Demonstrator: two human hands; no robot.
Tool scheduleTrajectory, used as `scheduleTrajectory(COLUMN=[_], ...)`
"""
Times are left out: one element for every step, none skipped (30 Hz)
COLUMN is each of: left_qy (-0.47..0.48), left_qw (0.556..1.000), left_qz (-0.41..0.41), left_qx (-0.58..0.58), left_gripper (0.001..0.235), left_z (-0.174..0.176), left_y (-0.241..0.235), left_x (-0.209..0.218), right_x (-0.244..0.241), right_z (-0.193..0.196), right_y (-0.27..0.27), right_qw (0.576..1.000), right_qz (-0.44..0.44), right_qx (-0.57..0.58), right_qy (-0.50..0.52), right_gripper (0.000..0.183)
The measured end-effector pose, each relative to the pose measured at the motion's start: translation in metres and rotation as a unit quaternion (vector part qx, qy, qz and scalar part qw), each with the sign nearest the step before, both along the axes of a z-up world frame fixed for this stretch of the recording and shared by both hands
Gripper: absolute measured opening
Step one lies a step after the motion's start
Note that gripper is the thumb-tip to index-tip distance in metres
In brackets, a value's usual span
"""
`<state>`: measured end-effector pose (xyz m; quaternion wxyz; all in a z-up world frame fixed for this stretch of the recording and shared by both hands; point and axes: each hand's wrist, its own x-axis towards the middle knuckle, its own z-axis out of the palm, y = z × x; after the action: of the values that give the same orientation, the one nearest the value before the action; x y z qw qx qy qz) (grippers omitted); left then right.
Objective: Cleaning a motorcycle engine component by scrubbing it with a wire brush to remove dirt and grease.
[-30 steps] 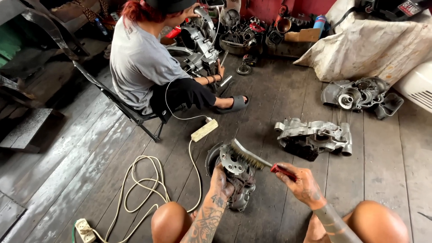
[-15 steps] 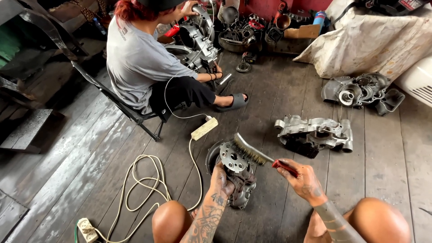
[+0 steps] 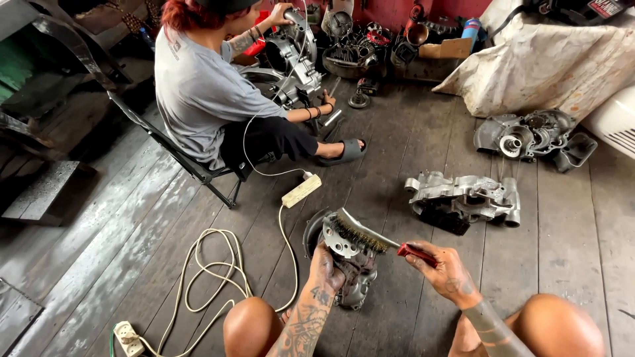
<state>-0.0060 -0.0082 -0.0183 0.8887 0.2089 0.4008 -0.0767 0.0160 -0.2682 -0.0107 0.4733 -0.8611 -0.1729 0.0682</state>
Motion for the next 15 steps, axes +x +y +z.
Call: scheduleTrajectory(left_qy=[-0.007,-0.010,-0.003,0.003,0.007,-0.002,-0.012,-0.010,-0.009,-0.008,-0.004,-0.004,-0.003,0.004,0.011], left_qw=[1.000,1.000,1.000,1.000,1.000,1.000,1.000,1.000,1.000,1.000,1.000,1.000,1.000,1.000,1.000], left_qz=[0.004,0.004,0.005,0.005,0.006,0.011,0.017,0.017,0.009,0.001,-0.001,-0.001,-0.001,-0.003,-0.015], left_qx=[0.001,0.001,0.008,0.015,0.015,-0.002,-0.018,-0.016,-0.014,-0.011,-0.010,-0.002,0.006,0.007,0.012], left_gripper=[0.042,0.042,0.044,0.046,0.046,0.044,0.043,0.043,0.044,0.046,0.046,0.044,0.043,0.043,0.042], left_z=[-0.005,-0.005,-0.006,-0.007,-0.004,0.000,0.003,0.005,0.007,0.009,0.013,0.017,0.020,0.015,0.011], left_y=[0.001,0.000,0.000,0.000,-0.001,-0.003,-0.003,-0.002,-0.002,-0.003,-0.003,-0.003,-0.003,-0.003,-0.002], left_x=[0.003,0.004,0.002,0.001,0.000,0.000,0.000,-0.001,-0.001,0.000,-0.001,-0.002,-0.004,-0.005,-0.003], right_x=[0.003,0.008,0.010,0.011,0.010,0.010,0.009,0.007,0.006,0.005,0.002,-0.001,-0.004,-0.008,-0.008], right_z=[0.000,-0.002,-0.005,-0.009,-0.007,-0.005,-0.004,-0.006,-0.007,-0.009,-0.005,-0.001,0.002,0.004,0.007], right_y=[-0.001,-0.002,-0.003,-0.004,-0.004,-0.004,-0.003,-0.002,-0.001,-0.002,0.000,0.001,0.002,0.002,0.001], right_qw=[1.000,1.000,0.999,0.997,0.997,0.996,0.994,0.994,0.994,0.994,0.994,0.996,0.998,0.998,0.999], right_qz=[-0.016,-0.016,-0.040,-0.064,-0.064,-0.082,-0.100,-0.099,-0.091,-0.083,-0.084,-0.069,-0.054,-0.055,-0.040], right_qx=[-0.014,-0.014,-0.032,-0.050,-0.050,-0.033,-0.014,-0.013,0.002,0.016,0.017,0.008,-0.002,0.000,0.006], right_qy=[-0.004,-0.006,0.003,0.011,0.015,0.032,0.047,0.050,0.058,0.066,0.071,0.049,0.029,0.036,0.030], right_gripper=[0.038,0.038,0.034,0.031,0.031,0.032,0.033,0.033,0.035,0.037,0.037,0.034,0.032,0.032,0.034])
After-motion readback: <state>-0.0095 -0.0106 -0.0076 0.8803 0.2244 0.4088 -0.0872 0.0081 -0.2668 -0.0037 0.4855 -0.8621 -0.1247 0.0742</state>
